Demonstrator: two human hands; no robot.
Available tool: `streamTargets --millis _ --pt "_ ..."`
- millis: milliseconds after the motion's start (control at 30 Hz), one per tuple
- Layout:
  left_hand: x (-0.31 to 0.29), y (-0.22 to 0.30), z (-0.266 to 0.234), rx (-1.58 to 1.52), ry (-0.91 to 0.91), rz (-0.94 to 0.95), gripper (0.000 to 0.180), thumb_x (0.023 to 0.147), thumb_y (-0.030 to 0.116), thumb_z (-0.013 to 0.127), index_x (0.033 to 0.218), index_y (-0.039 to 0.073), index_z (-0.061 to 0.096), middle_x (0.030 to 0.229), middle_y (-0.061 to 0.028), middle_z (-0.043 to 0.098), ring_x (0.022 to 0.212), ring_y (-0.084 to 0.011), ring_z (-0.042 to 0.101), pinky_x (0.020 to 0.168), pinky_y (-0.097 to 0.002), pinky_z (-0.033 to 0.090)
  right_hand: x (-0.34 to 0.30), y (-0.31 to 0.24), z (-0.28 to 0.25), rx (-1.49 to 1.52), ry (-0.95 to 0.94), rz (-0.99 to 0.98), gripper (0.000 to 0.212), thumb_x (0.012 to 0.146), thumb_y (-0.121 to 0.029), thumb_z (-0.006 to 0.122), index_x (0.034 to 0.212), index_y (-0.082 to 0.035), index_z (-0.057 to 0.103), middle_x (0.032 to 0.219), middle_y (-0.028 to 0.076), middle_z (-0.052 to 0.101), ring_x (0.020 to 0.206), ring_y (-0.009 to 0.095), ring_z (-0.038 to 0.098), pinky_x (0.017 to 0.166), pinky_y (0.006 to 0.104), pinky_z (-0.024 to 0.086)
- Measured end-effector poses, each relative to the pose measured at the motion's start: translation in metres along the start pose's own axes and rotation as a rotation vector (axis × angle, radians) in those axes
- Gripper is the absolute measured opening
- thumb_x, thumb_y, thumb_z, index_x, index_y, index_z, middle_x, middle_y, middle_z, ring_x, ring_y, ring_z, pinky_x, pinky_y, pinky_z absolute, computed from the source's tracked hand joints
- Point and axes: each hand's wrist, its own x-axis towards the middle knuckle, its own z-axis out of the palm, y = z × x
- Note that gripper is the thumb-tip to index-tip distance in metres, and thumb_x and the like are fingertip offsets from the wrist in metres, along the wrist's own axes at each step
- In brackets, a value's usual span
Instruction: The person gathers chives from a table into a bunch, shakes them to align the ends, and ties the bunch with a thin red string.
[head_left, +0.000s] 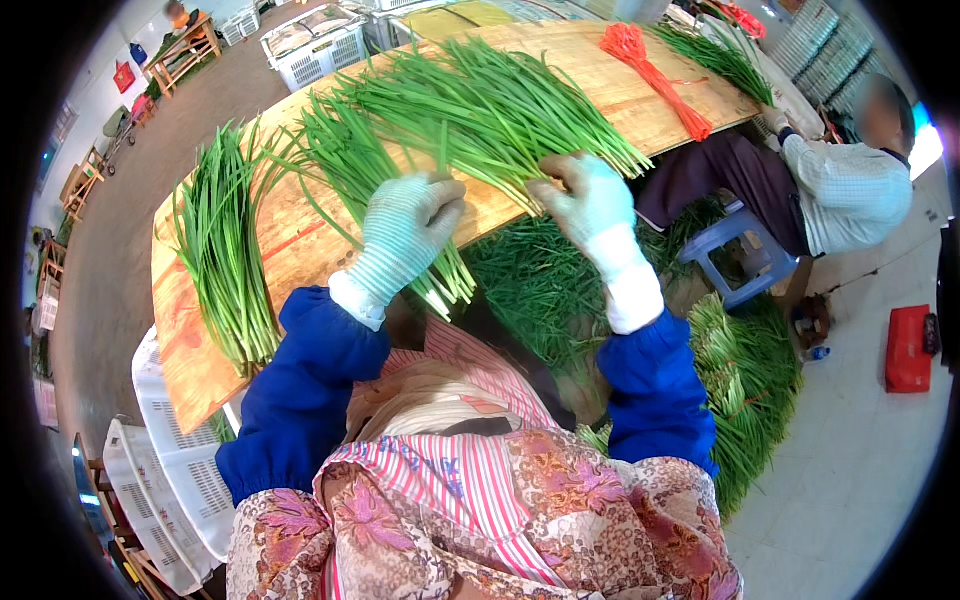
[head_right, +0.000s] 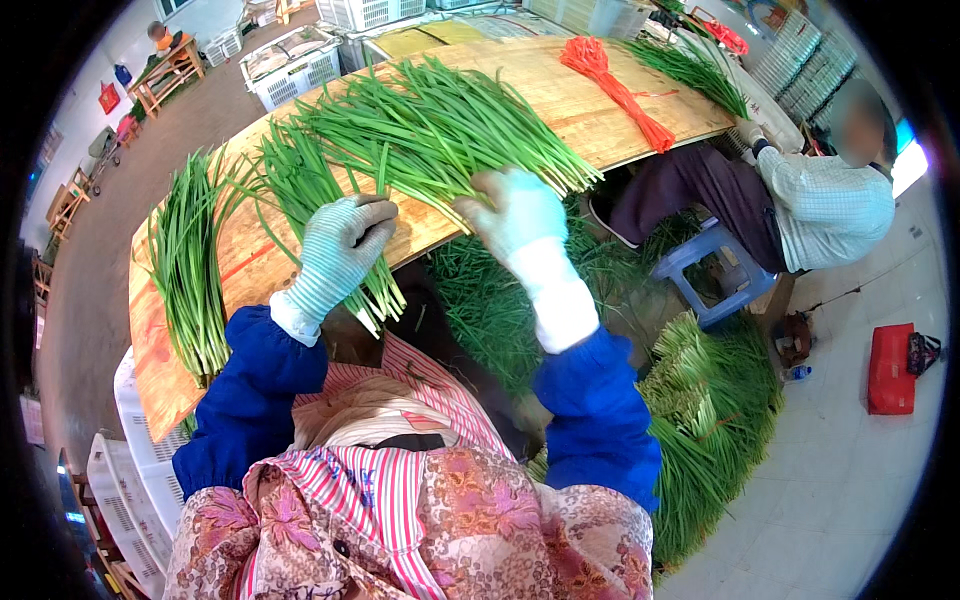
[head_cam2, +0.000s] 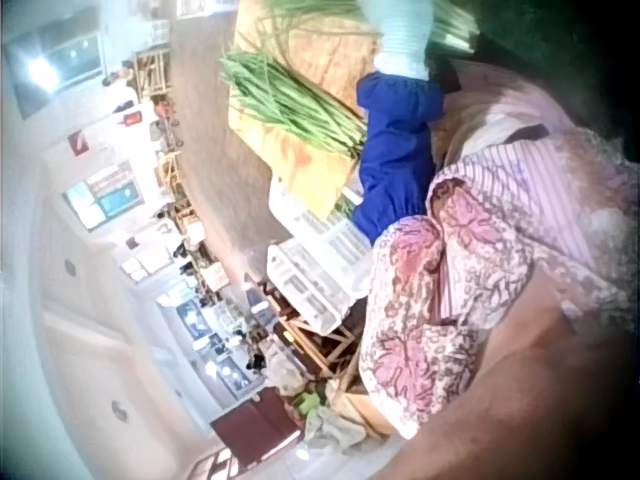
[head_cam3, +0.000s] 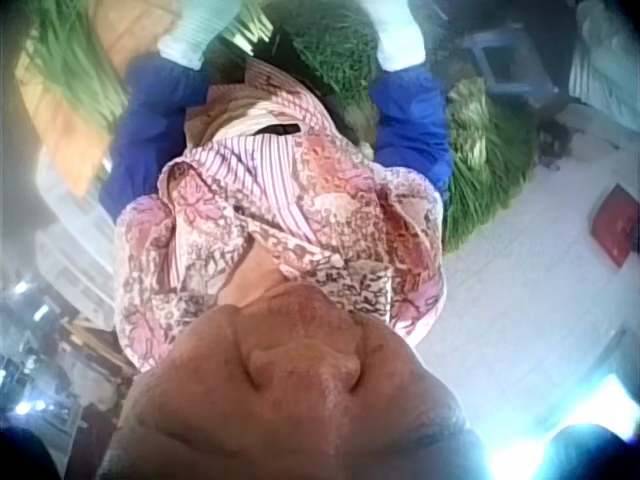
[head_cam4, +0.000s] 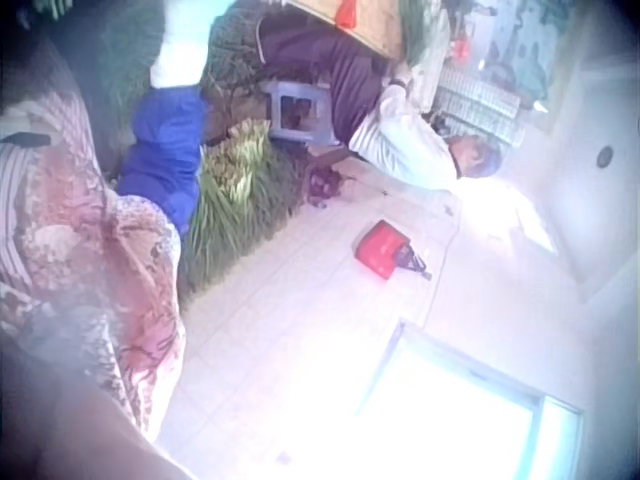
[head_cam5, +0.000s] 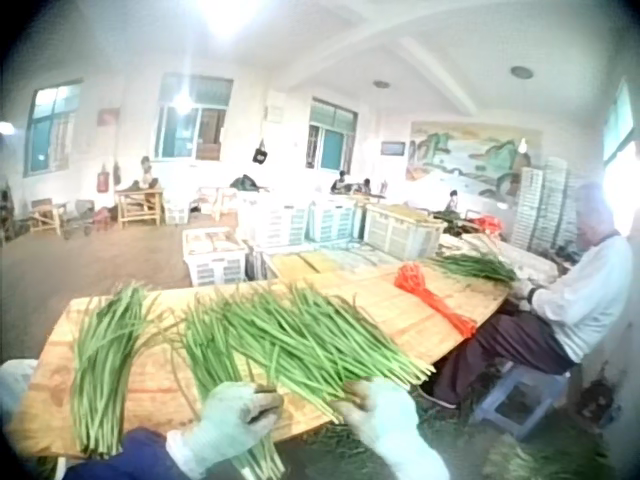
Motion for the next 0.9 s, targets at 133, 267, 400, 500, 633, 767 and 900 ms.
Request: streamTargets --millis 133,267,400,500,633,767,900 --pt "-0.003 0.004 0.004 -0.051 0.146 0.075 0.021 0.074 0.01 0.067 0.094 0.005 0.066 0.096 -0.0127 0.064 0.085 -0.0302 0.062 0.073 -0.0358 0.049 -0.004 -0.013 0.03 -0.085 -0.061 -0.106 0.015 0.072 -0.021 0.065 0.076 -0.006 0.062 0.078 0.013 0.059 0.075 0.032 0.059 0.066 0.0428 0.047" --pt "0.006 0.009 -0.01 0.079 0.188 0.258 0.024 0.073 0.01 0.067 0.097 0.007 0.065 0.104 -0.0112 0.062 0.101 -0.03 0.057 0.089 -0.0435 0.043 -0.02 -0.033 0.035 -0.238 -0.002 -0.33 0.013 0.071 -0.019 0.065 0.075 -0.008 0.061 0.077 0.01 0.059 0.07 0.028 0.058 0.063 0.0412 0.047" --pt "-0.003 -0.004 0.001 0.11 -0.152 0.205 0.019 0.075 0.017 0.066 0.092 0.008 0.066 0.103 -0.0082 0.061 0.107 -0.0263 0.054 0.094 -0.0446 0.04 -0.028 -0.017 0.025 0.114 0.187 -0.457 0.015 0.073 -0.017 0.067 0.084 -0.008 0.065 0.086 0.009 0.063 0.074 0.027 0.059 0.068 0.0384 0.048" --pt "-0.005 -0.004 0.002 0.069 -0.114 0.196 0.016 0.077 0.018 0.064 0.089 0.007 0.066 0.097 -0.0085 0.063 0.095 -0.0271 0.059 0.092 -0.0432 0.041 -0.024 0.002 0.009 0.52 0.202 0.123 0.01 0.078 -0.009 0.064 0.086 -0.004 0.066 0.082 0.011 0.065 0.073 0.029 0.061 0.067 0.0361 0.049" --pt "-0.008 -0.004 0.001 0.115 -0.078 0.159 0.016 0.078 0.019 0.065 0.087 0.006 0.066 0.089 -0.0088 0.064 0.084 -0.0286 0.06 0.083 -0.0418 0.044 -0.012 -0.021 0.01 0.164 0.01 -0.034 0.02 0.075 -0.026 0.068 0.081 -0.007 0.065 0.077 0.013 0.063 0.071 0.031 0.061 0.065 0.0398 0.049" --pt "-0.007 -0.002 0.004 0.17 -0.065 0.114 0.016 0.077 0.019 0.066 0.086 0.006 0.066 0.086 -0.0092 0.064 0.081 -0.0294 0.06 0.076 -0.0404 0.046 -0.006 -0.017 0.035 -0.081 -0.138 -0.039 0.022 0.074 -0.029 0.066 0.079 -0.008 0.066 0.072 0.015 0.063 0.07 0.033 0.061 0.065 0.0419 0.05" --pt "-0.006 0.0 0.0 0.166 -0.083 0.081 0.016 0.077 0.019 0.065 0.086 0.005 0.067 0.086 -0.0096 0.064 0.08 -0.0296 0.06 0.073 -0.0407 0.046 -0.001 -0.002 0.026 0.5 -0.047 0.415 0.02 0.079 -0.022 0.065 0.086 -0.003 0.069 0.077 0.014 0.068 0.064 0.022 0.064 0.063 0.0309 0.051"
